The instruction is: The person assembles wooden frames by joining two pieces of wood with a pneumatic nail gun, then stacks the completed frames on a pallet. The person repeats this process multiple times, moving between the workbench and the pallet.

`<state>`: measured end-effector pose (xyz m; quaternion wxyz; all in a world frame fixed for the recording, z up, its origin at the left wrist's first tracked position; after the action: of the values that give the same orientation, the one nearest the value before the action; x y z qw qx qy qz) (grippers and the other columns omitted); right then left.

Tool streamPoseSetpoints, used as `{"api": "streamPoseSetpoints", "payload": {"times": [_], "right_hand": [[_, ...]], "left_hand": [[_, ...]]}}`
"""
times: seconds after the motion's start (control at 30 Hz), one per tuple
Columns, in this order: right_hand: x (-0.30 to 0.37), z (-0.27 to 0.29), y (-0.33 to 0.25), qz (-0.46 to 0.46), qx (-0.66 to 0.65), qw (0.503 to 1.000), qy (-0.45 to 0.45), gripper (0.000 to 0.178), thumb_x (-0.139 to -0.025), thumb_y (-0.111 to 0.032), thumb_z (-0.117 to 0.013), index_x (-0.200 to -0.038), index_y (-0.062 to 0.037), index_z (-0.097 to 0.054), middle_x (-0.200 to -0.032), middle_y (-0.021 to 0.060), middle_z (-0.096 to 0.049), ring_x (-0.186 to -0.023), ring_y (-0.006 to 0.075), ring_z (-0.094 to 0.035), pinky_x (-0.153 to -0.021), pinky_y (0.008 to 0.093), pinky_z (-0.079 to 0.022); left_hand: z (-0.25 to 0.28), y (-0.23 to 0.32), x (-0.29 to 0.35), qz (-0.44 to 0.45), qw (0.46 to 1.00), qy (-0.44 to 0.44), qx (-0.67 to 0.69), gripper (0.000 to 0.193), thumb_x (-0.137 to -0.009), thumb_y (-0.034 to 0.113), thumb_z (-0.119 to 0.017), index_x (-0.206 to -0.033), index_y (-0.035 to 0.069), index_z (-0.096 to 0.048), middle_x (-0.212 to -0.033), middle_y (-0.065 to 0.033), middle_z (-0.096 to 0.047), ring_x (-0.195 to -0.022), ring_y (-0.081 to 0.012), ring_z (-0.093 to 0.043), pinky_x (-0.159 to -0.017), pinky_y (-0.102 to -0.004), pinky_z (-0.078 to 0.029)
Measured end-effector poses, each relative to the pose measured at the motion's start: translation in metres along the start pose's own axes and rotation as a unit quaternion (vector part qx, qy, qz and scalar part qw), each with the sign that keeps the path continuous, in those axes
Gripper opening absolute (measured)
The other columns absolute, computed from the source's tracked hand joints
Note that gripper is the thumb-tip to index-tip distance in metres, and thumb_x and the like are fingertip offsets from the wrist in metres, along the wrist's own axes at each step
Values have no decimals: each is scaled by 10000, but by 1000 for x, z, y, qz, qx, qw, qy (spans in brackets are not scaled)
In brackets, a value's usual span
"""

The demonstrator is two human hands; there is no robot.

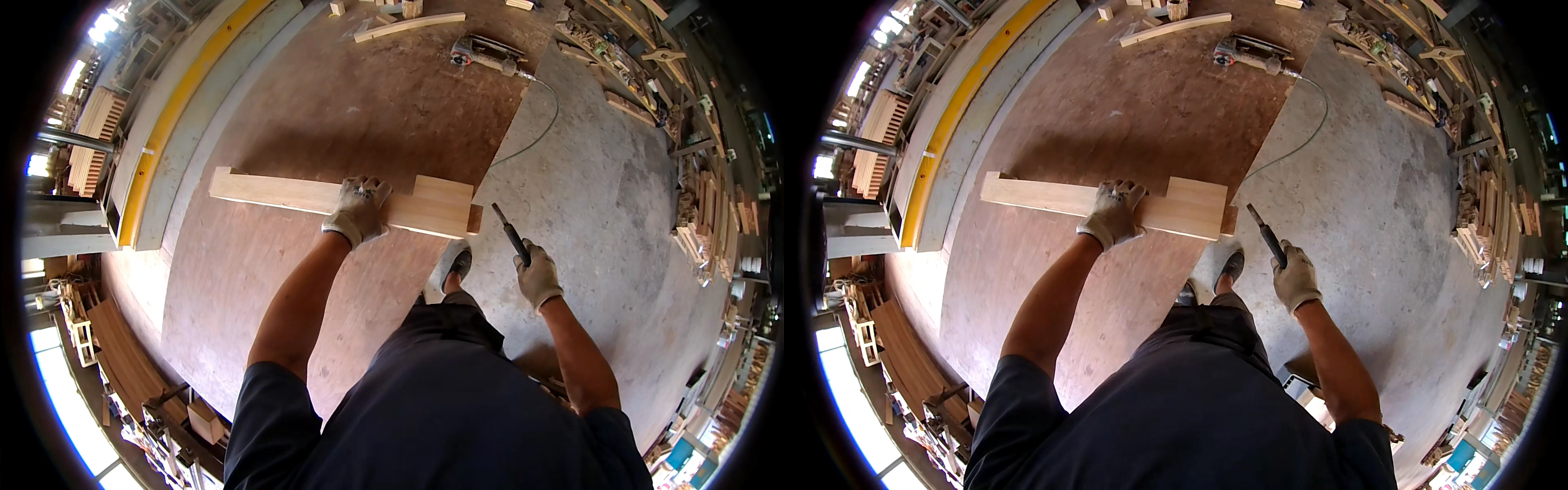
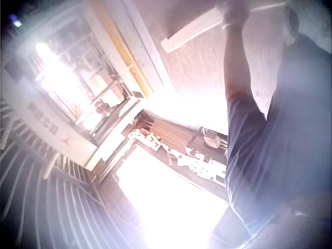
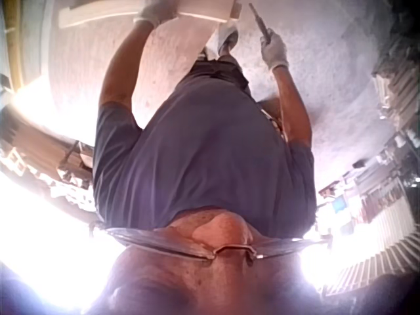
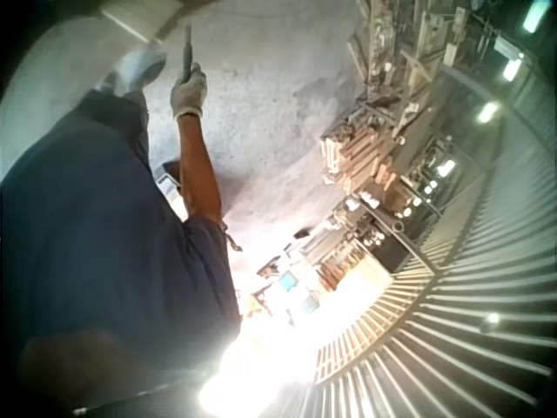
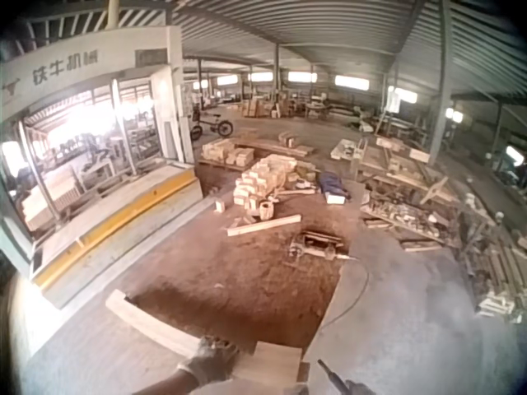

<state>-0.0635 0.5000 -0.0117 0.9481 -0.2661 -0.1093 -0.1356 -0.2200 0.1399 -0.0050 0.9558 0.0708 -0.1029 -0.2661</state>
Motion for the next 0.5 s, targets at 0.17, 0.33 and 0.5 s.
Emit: {"api": "streamPoseSetpoints", "payload": {"times": [0.17,0.33,0.5], "right_hand": [[4,6,-13,131,184,973,33,605,-877,-90,-673,-1452,-7,-507,-1356,210,-597,-1256,386,-558,-1099,472,-431],[0,14,-28,209,303,927,68,645,-862,-88,-635,-1483,-9,-476,-1415,197,-551,-1282,345,-538,-1139,499,-388],[-5,14,-34,259,400,871,120,626,-909,-132,-579,-1509,-15,-447,-1450,176,-523,-1288,332,-524,-1152,513,-371]], "left_hand": [[1,1,1,3,1000,2,-13,694,-709,329,-830,-1318,122,-570,-1300,-127,-600,-1302,-354,-505,-1117,-505,-344],[1,1,-1,-3,1000,1,-19,642,-741,326,-787,-1309,119,-571,-1288,-135,-604,-1290,-356,-513,-1114,-502,-346],[-5,-3,-2,12,1000,6,-20,748,-631,367,-896,-1285,156,-602,-1330,-114,-587,-1304,-343,-507,-1118,-508,-357]]}}
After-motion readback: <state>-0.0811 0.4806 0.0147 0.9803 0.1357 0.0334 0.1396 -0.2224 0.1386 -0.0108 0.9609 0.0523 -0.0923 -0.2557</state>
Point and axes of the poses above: each hand's wrist, its own x-axis away from the middle knuckle, its own z-axis out of the back of the hand, y = z × x, the point moved 6 cm from there along -x, towards the middle knuckle
